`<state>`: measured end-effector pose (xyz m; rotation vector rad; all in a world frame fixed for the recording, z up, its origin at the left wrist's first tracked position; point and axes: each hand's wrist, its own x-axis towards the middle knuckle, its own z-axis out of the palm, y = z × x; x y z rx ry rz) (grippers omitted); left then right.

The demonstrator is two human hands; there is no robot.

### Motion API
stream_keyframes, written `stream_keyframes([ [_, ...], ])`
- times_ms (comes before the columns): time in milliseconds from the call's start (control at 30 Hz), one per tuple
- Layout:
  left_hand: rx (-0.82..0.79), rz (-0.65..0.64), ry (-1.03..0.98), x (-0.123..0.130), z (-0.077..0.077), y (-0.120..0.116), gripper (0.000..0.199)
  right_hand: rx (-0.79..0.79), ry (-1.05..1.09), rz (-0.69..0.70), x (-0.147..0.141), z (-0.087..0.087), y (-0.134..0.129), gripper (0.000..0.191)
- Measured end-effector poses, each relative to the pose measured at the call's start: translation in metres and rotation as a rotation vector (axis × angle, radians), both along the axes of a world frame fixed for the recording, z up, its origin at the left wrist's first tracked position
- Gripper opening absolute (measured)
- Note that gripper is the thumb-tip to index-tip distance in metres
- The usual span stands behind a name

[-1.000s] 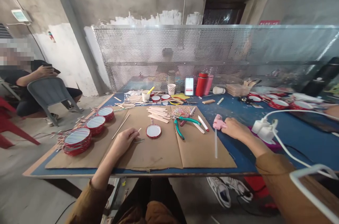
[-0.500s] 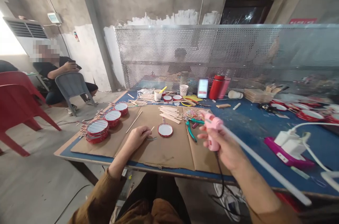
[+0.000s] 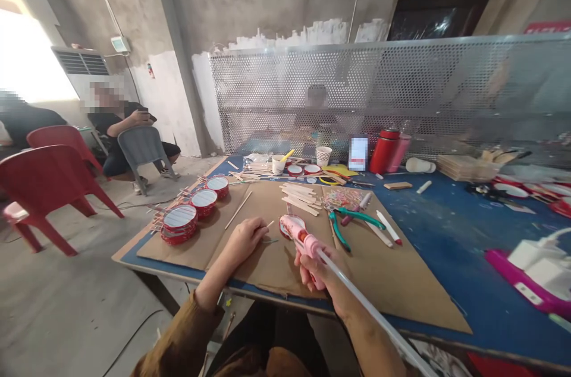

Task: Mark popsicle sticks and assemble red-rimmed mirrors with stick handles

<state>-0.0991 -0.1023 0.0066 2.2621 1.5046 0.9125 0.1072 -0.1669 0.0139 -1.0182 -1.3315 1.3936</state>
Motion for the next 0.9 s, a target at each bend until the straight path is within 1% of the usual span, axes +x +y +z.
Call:
stream_keyframes([
  [100, 0.018, -0.013, 0.002, 0.000, -0.002, 0.000, 0.016, -0.025, -0.048, -0.006, -0.003, -0.007, -0.001, 0.053],
  [167, 0.019, -0.017, 0.008, 0.000, -0.001, 0.000, 0.016, -0.053, -0.057, -0.024, -0.008, -0.008, -0.001, 0.053],
  [267, -0.004, -0.013, 0.018, -0.001, 0.001, -0.003, 0.016, -0.098, -0.075, -0.013, -0.014, -0.003, -0.001, 0.054],
  [367, -0.015, -0.002, 0.013, -0.002, 0.003, -0.006, 0.015, -0.122, -0.115, -0.030, -0.015, 0.003, 0.000, 0.055],
  [500, -0.014, -0.003, 0.008, -0.002, 0.004, -0.008, 0.014, -0.161, -0.157, -0.035, -0.011, 0.001, 0.003, 0.056],
  [667, -0.017, 0.008, 0.006, -0.002, 0.003, -0.007, 0.016, -0.106, -0.161, -0.058, -0.009, -0.006, 0.002, 0.051],
  [833, -0.017, 0.006, -0.010, -0.002, 0.002, -0.006, 0.016, -0.069, -0.148, -0.099, -0.012, -0.001, -0.005, 0.047],
  [900, -0.025, 0.006, -0.010, -0.003, 0.002, -0.007, 0.015, -0.075, -0.150, -0.089, -0.012, 0.001, -0.006, 0.048],
])
